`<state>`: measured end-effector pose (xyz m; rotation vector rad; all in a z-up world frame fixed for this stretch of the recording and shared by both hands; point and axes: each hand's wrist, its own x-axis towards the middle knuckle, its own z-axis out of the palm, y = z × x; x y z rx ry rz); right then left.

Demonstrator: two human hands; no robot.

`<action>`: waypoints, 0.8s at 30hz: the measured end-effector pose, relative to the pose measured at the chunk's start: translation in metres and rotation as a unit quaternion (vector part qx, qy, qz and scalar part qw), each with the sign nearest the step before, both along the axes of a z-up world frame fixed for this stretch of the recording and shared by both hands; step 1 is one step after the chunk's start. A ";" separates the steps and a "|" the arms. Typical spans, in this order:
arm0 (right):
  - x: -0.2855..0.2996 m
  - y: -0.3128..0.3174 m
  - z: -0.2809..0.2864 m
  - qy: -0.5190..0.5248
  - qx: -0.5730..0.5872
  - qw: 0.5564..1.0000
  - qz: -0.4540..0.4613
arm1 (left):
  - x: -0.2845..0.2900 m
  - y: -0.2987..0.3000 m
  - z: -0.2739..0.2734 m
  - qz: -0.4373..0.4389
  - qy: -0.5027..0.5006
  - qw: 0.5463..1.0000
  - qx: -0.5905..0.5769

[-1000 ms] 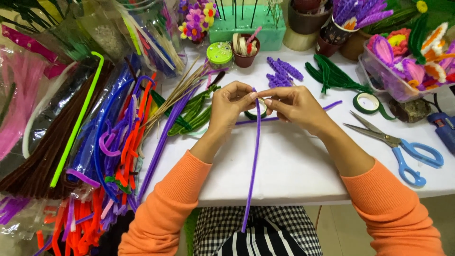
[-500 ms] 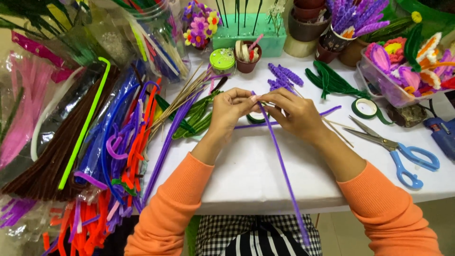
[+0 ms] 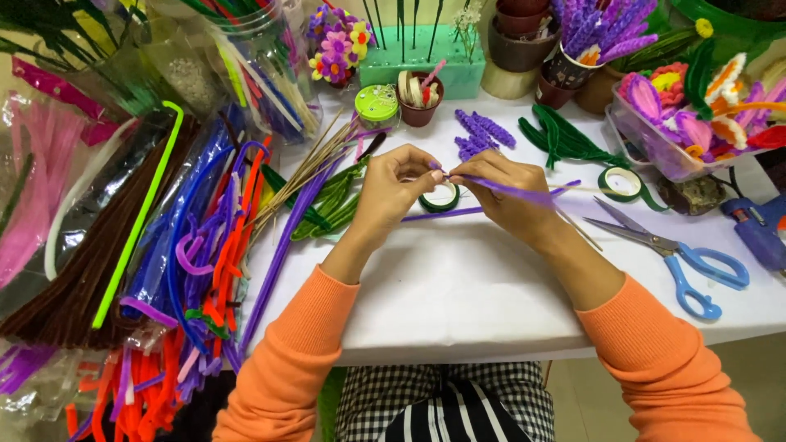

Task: The person selects purple pipe cleaners and a wooden stick from a cluttered table. They wrap the pipe cleaner around the stick to create a spiral shape, then secure the base with green floral tape. The finished lavender-like craft is placed on the table.

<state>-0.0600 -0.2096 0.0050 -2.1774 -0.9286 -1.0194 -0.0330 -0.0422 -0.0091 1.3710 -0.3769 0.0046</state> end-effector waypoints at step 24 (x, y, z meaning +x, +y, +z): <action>-0.002 -0.004 -0.007 -0.063 -0.109 0.991 -0.054 | 0.007 0.008 -0.005 -0.048 -0.132 0.967 0.213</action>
